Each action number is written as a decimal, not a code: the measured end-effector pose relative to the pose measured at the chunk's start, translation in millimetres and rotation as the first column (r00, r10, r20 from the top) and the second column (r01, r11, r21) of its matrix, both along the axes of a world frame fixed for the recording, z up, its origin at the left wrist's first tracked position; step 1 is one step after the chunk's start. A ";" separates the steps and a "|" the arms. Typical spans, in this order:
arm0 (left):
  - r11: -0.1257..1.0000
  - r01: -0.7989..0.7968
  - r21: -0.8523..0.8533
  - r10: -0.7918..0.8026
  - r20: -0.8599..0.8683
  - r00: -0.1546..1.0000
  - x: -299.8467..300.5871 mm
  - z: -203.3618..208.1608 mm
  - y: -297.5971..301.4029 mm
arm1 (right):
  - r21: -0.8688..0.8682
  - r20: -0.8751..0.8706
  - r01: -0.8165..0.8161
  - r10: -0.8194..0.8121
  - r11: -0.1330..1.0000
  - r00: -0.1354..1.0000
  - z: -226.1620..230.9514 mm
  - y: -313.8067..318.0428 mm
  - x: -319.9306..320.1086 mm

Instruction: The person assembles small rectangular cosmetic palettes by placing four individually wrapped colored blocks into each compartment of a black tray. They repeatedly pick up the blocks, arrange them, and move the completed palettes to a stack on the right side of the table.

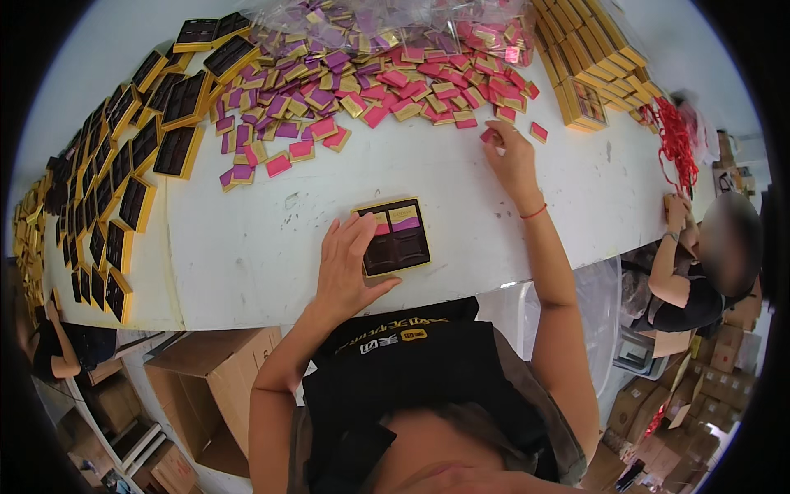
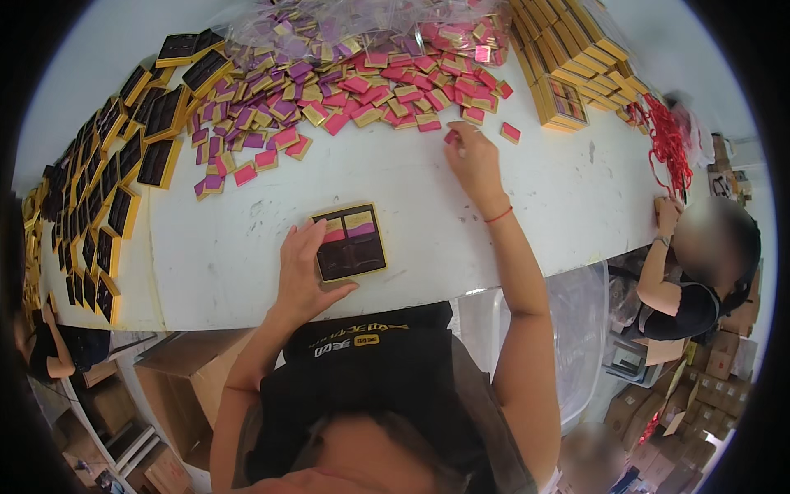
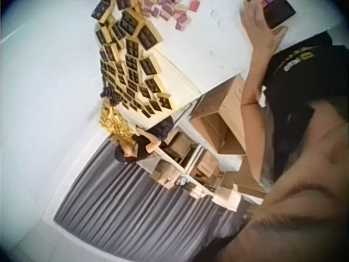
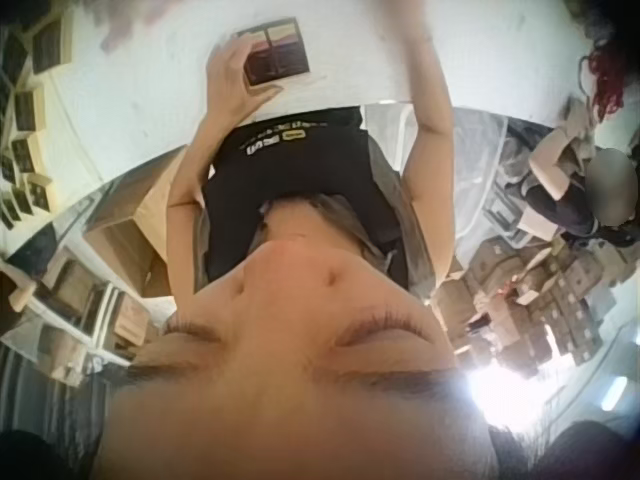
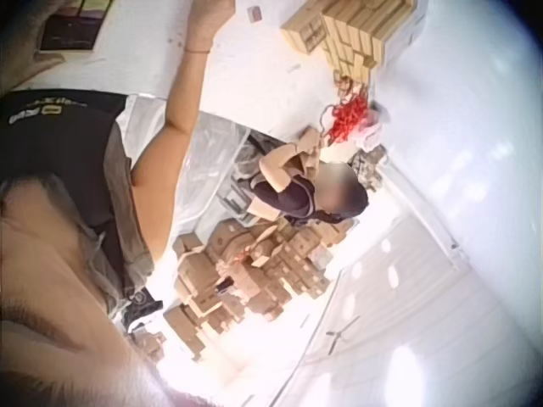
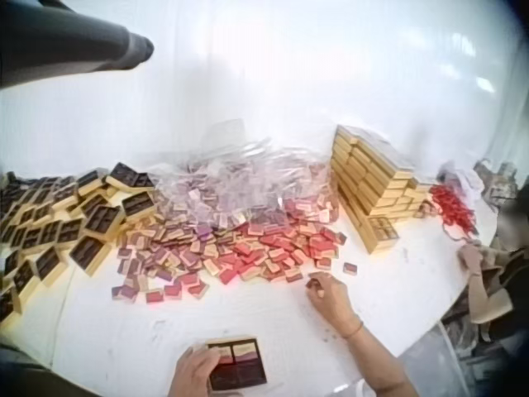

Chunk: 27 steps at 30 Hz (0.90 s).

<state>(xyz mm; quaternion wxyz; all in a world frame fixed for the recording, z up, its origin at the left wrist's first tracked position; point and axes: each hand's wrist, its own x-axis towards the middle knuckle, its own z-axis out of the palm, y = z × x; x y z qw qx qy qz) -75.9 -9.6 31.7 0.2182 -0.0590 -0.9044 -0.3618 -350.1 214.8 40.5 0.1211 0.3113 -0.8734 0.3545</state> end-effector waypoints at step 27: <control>0.998 -0.041 0.047 0.038 0.050 0.998 4.3 -6.6 -6.5 | -0.031 0.330 -0.573 0.550 0.819 0.767 70.5 -29.3 127.9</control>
